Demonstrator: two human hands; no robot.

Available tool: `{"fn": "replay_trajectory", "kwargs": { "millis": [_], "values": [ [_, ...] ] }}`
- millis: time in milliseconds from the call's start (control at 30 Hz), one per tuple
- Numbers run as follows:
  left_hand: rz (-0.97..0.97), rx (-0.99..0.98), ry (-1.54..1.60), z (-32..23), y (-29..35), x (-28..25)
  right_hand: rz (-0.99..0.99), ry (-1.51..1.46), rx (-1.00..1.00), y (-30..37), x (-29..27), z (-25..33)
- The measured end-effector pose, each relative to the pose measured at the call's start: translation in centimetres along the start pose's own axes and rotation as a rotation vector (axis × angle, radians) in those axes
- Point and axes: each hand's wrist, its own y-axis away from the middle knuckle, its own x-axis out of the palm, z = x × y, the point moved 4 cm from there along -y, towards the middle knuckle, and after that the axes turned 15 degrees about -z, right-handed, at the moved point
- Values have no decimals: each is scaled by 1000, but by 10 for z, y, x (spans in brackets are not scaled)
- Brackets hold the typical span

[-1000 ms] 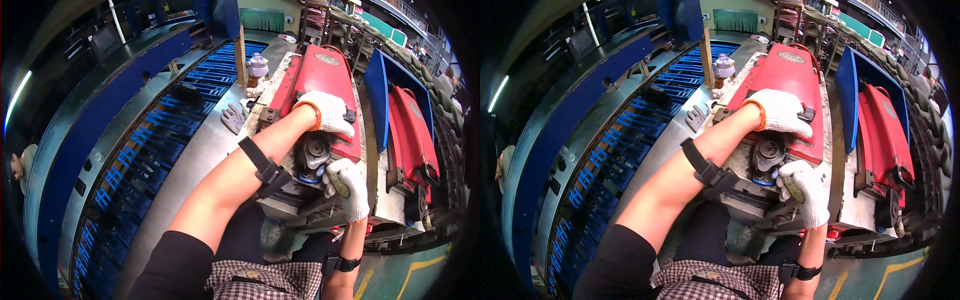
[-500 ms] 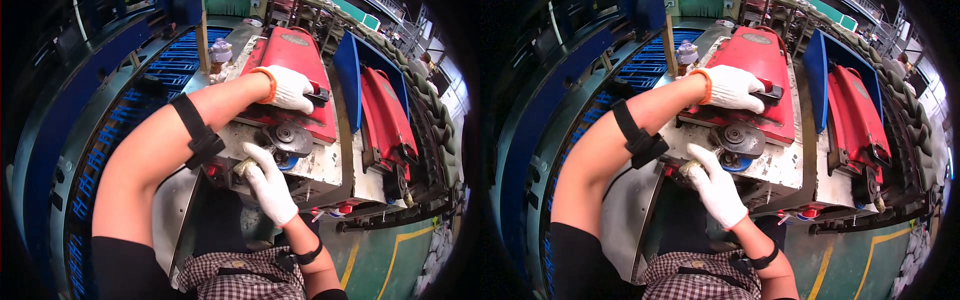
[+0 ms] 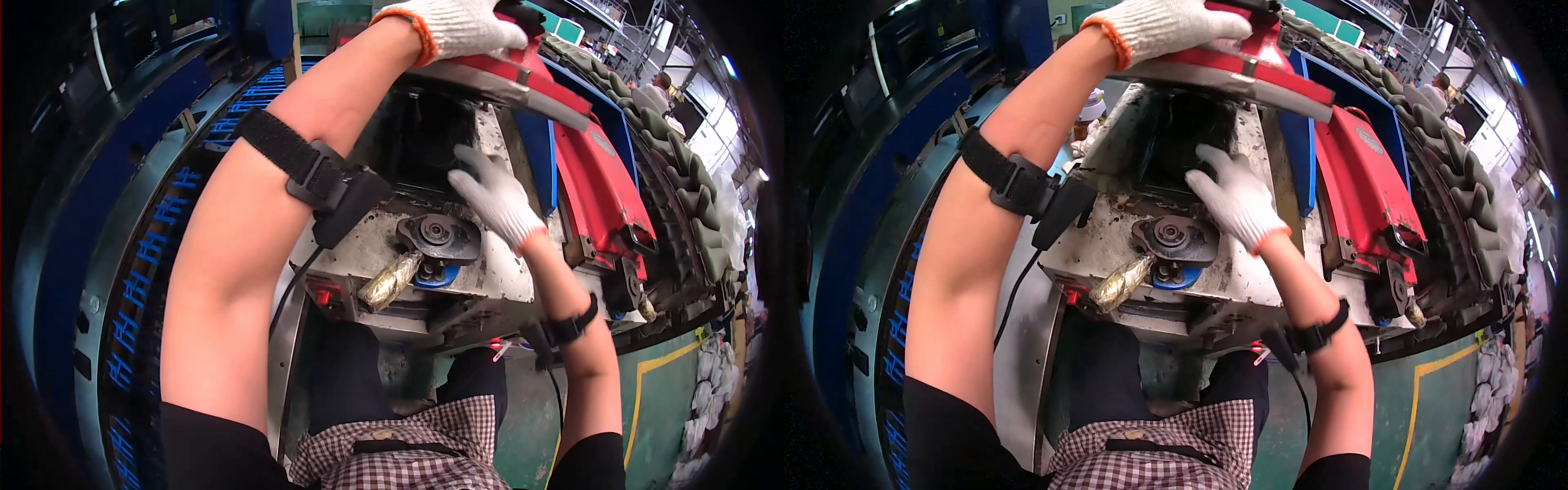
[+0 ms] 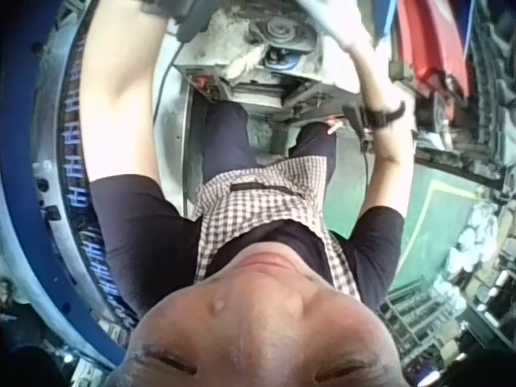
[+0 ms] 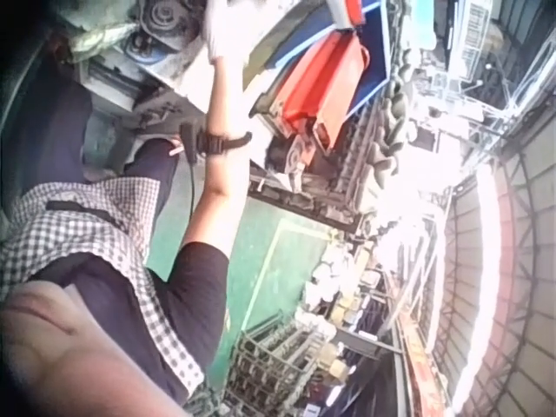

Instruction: The operator is using an industrial heat press or steaming machine to shape and set the soles and uppers of black leather shoes on a production line.

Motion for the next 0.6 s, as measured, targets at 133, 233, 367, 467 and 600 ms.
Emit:
{"fn": "replay_trajectory", "kwargs": {
  "millis": [133, 233, 367, 467, 600],
  "values": [
    [-193, 227, -48, -2, 16, -9, 17, 110, -152, -59, 59, 3],
    [-205, 103, 9, 12, 69, -18, 228, 293, -154, -76, 91, 17],
    [-131, -523, 835, 16, 157, -39, 243, 118, -321, -105, 91, -18],
    [-112, -935, 974, 32, 237, -44, 160, -340, -133, -92, 68, -22],
    [-277, -1282, 1582, 46, 317, -49, 145, -1013, 334, -49, 38, -3]
  ]
}}
